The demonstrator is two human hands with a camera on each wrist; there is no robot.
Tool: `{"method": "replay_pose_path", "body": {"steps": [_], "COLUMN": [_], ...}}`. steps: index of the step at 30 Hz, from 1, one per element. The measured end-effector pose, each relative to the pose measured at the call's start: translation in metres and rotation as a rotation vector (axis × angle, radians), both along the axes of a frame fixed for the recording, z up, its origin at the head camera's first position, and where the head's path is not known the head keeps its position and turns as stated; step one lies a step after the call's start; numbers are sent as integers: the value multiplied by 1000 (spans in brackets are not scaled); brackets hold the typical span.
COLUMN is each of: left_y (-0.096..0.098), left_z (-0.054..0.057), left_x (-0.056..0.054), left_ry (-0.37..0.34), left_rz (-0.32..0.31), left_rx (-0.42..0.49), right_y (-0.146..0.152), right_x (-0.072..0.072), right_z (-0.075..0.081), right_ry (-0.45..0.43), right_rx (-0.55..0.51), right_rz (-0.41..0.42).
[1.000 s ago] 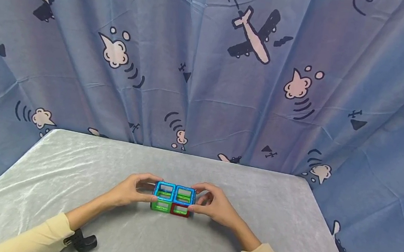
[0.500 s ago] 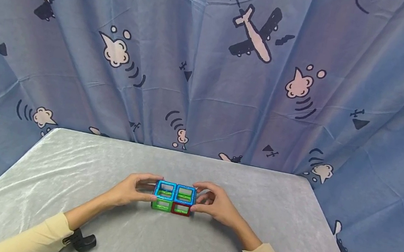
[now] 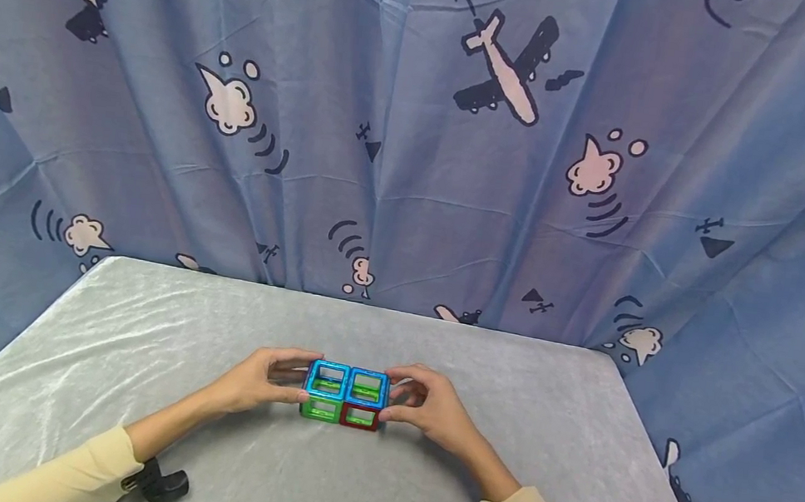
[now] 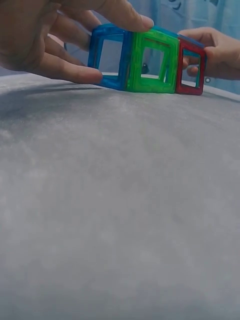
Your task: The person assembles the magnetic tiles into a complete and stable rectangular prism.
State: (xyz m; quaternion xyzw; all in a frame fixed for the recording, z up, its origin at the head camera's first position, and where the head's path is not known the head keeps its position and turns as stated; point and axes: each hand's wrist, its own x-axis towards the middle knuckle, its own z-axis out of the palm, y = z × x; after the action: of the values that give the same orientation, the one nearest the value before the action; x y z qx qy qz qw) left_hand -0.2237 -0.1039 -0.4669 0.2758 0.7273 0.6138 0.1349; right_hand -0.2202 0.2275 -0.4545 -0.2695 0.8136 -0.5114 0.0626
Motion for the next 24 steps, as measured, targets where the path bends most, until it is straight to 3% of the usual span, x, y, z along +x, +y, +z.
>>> {"method": "replay_pose_path", "body": {"steps": [15, 24], "left_y": [1, 6], "left_z": [-5, 6], "left_x": [-3, -27], "left_ry": [12, 48], "left_rz": [-5, 7], "left_rx": [15, -46], "right_y": [0, 4], "right_x": [-5, -23], "right_z": [-4, 0], "right_ry": [-27, -13], "right_rx": [15, 9], "right_rz": [79, 28]}}
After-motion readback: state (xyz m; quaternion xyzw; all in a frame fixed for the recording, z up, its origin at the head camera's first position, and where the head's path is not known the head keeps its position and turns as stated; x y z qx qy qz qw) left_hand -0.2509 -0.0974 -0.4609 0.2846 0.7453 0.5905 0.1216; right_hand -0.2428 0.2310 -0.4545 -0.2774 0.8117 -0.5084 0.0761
